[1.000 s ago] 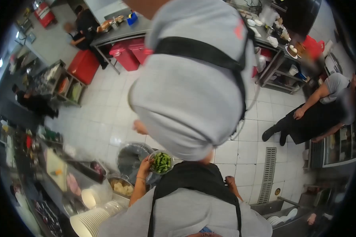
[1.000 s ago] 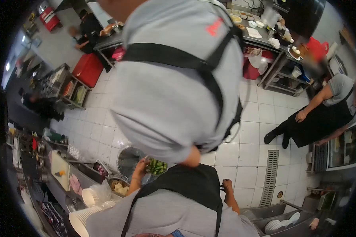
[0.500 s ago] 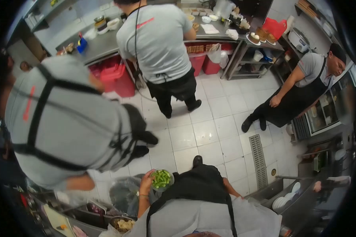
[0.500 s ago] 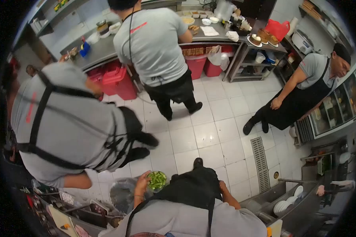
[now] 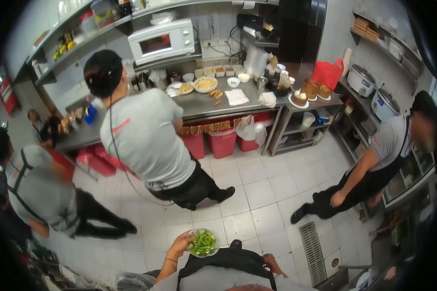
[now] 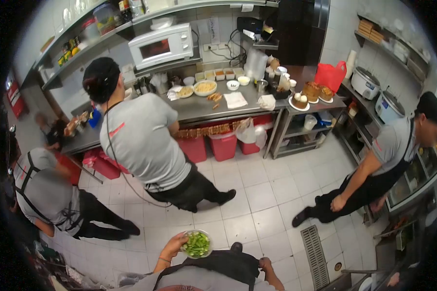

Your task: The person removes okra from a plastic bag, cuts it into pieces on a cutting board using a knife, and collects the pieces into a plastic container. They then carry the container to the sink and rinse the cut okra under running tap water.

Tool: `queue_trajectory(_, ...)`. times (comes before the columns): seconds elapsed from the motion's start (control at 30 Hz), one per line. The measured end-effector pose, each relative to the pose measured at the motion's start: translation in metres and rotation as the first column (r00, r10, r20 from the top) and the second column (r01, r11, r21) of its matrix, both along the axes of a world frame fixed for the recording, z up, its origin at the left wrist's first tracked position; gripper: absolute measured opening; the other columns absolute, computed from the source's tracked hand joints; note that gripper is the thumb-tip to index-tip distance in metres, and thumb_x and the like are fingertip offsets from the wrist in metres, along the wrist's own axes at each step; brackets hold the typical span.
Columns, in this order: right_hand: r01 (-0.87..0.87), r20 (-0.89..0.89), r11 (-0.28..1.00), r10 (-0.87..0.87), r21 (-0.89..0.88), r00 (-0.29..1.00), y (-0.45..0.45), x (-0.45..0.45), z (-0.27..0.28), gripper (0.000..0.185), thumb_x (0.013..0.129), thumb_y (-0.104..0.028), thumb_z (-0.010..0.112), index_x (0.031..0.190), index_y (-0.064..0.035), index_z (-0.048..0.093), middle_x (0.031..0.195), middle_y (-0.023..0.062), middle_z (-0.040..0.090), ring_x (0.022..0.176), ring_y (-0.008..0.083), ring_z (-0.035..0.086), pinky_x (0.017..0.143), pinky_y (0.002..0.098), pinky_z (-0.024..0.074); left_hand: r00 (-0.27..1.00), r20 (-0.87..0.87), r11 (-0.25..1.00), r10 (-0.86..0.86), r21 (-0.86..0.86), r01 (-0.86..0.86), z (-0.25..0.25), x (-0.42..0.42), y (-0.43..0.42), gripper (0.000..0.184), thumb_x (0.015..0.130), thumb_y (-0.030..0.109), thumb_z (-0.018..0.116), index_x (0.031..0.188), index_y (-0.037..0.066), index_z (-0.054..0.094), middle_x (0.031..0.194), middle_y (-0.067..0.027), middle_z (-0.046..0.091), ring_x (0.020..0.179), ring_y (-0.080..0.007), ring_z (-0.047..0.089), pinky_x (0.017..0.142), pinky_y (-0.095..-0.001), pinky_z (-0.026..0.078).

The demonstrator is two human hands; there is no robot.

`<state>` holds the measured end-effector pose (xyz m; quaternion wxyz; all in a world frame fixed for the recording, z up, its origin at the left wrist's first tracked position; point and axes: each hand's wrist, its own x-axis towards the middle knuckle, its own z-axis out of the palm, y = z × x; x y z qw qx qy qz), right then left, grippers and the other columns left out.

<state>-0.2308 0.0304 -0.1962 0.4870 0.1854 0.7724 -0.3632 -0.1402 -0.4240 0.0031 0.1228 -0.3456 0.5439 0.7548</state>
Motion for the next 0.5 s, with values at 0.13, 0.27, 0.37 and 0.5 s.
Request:
queue_trajectory(0.13, 0.097, -0.304, 0.99, -0.124, -0.103, 0.945, -0.019, -0.097, -0.011, 0.037, 0.091, -0.025, 0.063, 0.118, 0.0, 0.063, 0.093, 0.0125, 0.068, 0.075, 0.0234, 0.067, 0.06, 0.037, 0.0562, 0.989, -0.005, 0.989, -0.146, 0.021, 0.146, 0.039, -0.098, 0.044, 0.051, 0.095, 0.03, 0.063, 0.139, 0.007, 0.052, 0.115, -0.0066, 0.066, 0.099, -0.0147, 0.065, 0.065, -0.0294, 0.058)
queue_trajectory(0.27, 0.085, -0.245, 0.895, -0.21, -0.438, 0.947, -0.095, -0.19, 0.152, 0.05, 0.098, -0.035, 0.058, 0.137, -0.0034, 0.05, 0.119, 0.0138, 0.061, 0.097, 0.023, 0.065, 0.076, 0.0391, 0.0579, 0.944, -0.091, 0.945, -0.319, 0.043, 0.323, 0.066, -0.173, 0.062, 0.059, 0.095, 0.044, 0.06, 0.142, 0.01, 0.048, 0.115, -0.0048, 0.065, 0.098, -0.011, 0.064, 0.064, -0.0256, 0.056)
queue_trajectory(0.37, 0.148, -0.034, 0.717, -0.233, -0.681, 0.972, -0.109, -0.198, 0.19, 0.064, 0.097, -0.043, 0.059, 0.145, -0.0054, 0.039, 0.134, 0.0139, 0.053, 0.112, 0.024, 0.06, 0.083, 0.0378, 0.0562, 0.909, -0.158, 0.915, -0.386, 0.061, 0.399, 0.053, -0.218, 0.067, 0.06, 0.096, 0.047, 0.057, 0.142, 0.01, 0.049, 0.115, -0.0044, 0.065, 0.095, -0.0101, 0.064, 0.06, -0.0245, 0.055)
queue_trajectory(0.5, 0.172, 0.033, 0.564, -0.248, -0.807, 0.968, -0.105, -0.215, 0.248, 0.078, 0.096, -0.045, 0.059, 0.153, -0.0059, 0.025, 0.15, 0.016, 0.038, 0.133, 0.0287, 0.045, 0.097, 0.0384, 0.05, 0.812, -0.131, 0.819, -0.569, -0.003, 0.574, 0.073, -0.291, 0.09, 0.067, 0.094, 0.056, 0.056, 0.142, 0.01, 0.049, 0.117, -0.0061, 0.064, 0.094, -0.0112, 0.063, 0.058, -0.0237, 0.054)
